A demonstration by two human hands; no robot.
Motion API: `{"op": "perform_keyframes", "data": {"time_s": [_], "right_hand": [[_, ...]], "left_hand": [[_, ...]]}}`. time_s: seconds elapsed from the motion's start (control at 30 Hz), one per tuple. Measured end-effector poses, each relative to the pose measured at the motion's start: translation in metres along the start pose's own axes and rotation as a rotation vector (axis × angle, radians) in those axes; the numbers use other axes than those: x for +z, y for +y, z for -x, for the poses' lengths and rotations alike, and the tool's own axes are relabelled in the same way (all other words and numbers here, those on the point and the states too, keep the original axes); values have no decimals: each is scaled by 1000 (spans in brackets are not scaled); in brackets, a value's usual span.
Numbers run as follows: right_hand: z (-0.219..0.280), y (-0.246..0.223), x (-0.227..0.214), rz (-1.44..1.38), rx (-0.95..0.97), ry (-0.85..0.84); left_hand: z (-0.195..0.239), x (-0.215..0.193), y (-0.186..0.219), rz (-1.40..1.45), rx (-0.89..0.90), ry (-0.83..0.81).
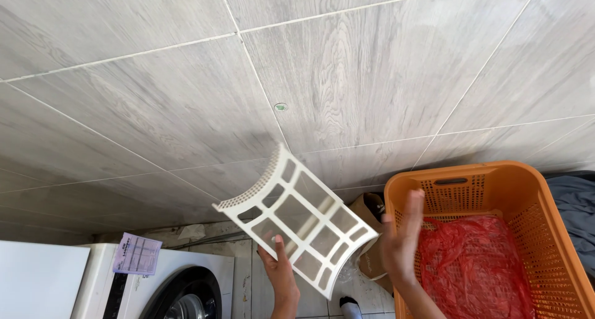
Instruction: Cleaning a dryer lint filter and sorting brown clothes in a laundry basket
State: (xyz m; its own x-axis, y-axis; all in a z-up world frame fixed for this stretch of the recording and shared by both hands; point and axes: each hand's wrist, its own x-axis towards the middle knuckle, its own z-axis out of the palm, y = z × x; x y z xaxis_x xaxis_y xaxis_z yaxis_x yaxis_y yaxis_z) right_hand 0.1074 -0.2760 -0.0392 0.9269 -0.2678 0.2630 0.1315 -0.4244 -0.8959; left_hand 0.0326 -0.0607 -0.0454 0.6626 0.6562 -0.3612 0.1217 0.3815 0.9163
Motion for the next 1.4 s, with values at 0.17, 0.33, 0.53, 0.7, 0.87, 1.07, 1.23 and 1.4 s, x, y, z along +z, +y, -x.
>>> {"op": "perform_keyframes", "data": {"time_s": [0.17,0.33,0.53,0.7,0.87,1.07,1.23,1.4], "right_hand": [[8,39,59,286,-756,-116],[-11,-26,49,393,-728,-129],[18,10,91,568,-827,-326],[36,-21,93,405,-798,-383],[11,-19,85,618,-864,-353],[-26,4,71,-397,431,-595],[28,-8,70,497,-863,-424],[31,13,80,513,-822,-380]], "left_hand": [[-7,2,-26,-178,158,-84],[-6,4,-19,-184,29,-81],[-11,6,-14,-230,79,-98],[-17,6,-18,-144,71,-149],[-26,-4,-15,-220,-18,-132],[-29,-12,6,-178,66,-207],[-22,-2,12,-386,199,-204],[-19,2,17,-374,191,-209]]}}
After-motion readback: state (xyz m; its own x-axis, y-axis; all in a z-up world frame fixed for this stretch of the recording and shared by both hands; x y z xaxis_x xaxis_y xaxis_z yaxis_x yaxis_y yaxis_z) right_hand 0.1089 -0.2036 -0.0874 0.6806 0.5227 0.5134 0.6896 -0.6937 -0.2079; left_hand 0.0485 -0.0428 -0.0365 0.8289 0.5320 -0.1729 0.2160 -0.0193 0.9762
